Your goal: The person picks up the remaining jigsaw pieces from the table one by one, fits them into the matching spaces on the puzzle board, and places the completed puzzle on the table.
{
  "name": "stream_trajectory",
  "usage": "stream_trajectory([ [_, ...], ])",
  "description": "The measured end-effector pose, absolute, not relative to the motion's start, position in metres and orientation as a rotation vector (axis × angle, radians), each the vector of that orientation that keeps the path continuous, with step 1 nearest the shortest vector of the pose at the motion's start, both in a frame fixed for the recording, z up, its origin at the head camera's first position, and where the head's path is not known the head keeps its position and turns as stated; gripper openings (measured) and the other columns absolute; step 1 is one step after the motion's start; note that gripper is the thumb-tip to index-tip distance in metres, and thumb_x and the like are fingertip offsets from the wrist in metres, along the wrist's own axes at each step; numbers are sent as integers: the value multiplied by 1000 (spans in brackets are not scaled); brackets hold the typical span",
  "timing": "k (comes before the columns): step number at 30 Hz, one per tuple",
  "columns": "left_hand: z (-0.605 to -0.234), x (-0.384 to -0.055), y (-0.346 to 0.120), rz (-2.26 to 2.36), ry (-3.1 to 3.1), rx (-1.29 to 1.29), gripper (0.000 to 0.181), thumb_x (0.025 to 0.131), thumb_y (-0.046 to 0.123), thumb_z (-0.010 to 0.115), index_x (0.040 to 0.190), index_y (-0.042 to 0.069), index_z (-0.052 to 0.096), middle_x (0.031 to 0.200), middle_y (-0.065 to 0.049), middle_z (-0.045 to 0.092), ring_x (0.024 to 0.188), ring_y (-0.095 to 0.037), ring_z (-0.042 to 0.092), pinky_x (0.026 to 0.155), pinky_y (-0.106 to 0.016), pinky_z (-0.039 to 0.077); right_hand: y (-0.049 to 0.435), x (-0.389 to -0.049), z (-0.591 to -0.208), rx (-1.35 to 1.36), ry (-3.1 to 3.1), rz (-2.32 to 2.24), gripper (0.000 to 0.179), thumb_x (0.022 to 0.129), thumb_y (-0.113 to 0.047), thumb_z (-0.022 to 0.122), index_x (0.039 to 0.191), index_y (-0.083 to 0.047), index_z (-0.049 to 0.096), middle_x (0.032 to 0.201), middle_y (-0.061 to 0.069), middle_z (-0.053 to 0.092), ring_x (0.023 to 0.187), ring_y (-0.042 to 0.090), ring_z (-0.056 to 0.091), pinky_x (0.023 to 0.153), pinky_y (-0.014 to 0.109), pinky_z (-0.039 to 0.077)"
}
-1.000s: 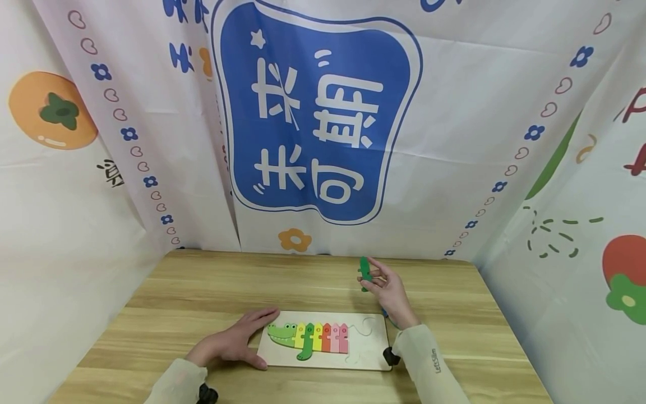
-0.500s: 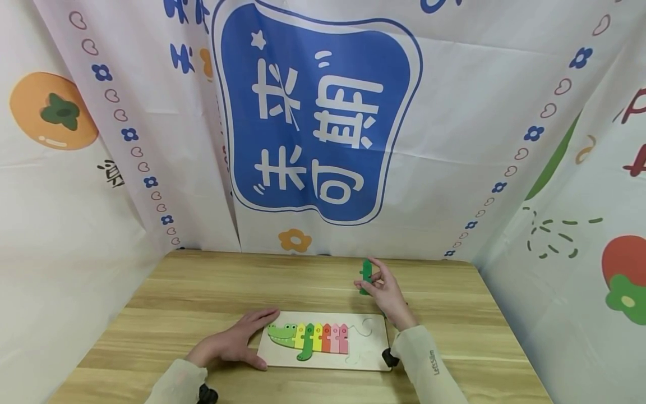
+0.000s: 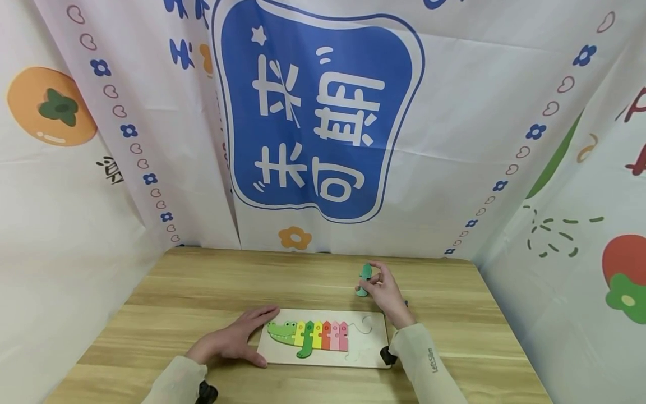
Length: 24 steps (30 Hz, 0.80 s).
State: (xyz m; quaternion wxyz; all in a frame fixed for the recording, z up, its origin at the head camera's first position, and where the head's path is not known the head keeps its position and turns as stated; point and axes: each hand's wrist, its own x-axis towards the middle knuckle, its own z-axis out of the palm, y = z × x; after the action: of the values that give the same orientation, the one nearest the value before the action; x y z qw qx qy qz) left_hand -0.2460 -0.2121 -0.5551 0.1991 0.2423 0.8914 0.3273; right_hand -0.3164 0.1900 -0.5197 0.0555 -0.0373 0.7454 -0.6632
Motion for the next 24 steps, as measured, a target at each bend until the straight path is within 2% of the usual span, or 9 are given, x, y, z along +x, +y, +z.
stream_trajectory([
  [5,-554,-246,-212,915,2496,680,116,75,47,92,166,19,26,173,-8,18,156,-43,15,117,-71,24,192,-316,-519,-185,2362,-1951,62,100,-2,66,155,-13,38,103,12,61,87,20,71,84,45,63],
  [11,-554,-245,-212,918,2493,671,116,75,46,92,166,19,26,173,-8,18,156,-42,15,117,-71,24,192,-314,-518,-219,2396,-1920,63,99,-3,69,154,-14,41,102,13,64,83,18,70,81,49,62],
  [16,-555,-246,-211,915,2493,673,116,75,46,92,166,18,26,173,-8,18,156,-42,15,118,-71,24,193,-313,-518,-217,2423,-1896,61,98,-6,71,152,-16,44,101,13,66,79,18,67,73,48,61],
  [24,-555,-247,-212,906,2497,700,116,76,48,92,166,16,26,173,-10,18,156,-42,17,117,-71,24,198,-297,-519,-253,2351,-1806,67,95,-9,75,153,-10,43,103,16,69,83,23,73,78,50,63],
])
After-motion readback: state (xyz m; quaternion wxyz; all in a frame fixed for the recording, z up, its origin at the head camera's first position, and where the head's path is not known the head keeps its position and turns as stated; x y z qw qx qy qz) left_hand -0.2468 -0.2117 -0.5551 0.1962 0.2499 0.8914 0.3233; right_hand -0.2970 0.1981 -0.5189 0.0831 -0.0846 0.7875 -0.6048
